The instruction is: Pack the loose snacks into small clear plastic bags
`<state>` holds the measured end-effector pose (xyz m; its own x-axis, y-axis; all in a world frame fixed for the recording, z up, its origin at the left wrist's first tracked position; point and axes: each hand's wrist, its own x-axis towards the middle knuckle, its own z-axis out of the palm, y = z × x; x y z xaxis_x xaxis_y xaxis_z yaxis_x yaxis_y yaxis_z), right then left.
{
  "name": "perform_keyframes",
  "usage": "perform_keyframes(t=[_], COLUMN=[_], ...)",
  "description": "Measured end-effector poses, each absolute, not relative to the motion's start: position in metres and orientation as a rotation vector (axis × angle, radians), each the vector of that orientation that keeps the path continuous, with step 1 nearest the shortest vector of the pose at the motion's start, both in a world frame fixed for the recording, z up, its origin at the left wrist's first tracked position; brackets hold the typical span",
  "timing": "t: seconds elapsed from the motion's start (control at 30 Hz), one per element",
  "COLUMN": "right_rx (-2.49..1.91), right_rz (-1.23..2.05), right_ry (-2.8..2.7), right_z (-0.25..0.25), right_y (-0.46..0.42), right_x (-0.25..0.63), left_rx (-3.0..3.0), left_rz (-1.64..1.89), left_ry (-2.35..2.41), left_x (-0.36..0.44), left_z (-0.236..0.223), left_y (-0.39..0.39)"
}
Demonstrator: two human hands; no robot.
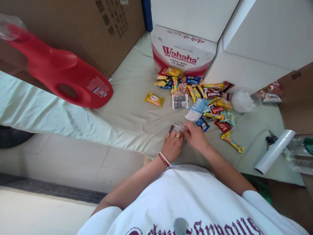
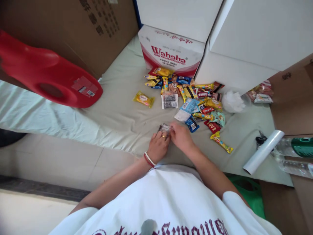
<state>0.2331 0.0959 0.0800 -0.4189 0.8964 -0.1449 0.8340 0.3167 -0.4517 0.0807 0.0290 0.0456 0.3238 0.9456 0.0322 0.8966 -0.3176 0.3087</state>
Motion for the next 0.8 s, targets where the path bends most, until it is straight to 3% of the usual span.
perform_keyframes(t=[0.13,0.23,0.37,0.6,0.8], right_rx=[-1.520,-1.439,-1.385,-1.367,-1.333], right_rz=[0.767,0.792,0.907,1.547,1.667], right_ry=[-2.544,-2.511,-2.366,-1.301,-0.785], right_z=[0.068,0.059,0.055,0.055,0.056], right_y=[0.118,0.120,0.108,0.058,0.042], right_x=[0.206,0.210,0.219,0.238,0.254], left_rx=[2.164,1.901,1.796,1.835,1.617], left_rz=[0.405,0.646,0.690,1.258,1.293], left_ry=[1.608,1.936,2.092,1.500,1.635], left_x=[0.056,0.039,0.049,0.092,0.104], left_z=[0.044,0.040,0.036,0.039,0.046], left_y=[0.028,0.031,0.045,0.036,0.033])
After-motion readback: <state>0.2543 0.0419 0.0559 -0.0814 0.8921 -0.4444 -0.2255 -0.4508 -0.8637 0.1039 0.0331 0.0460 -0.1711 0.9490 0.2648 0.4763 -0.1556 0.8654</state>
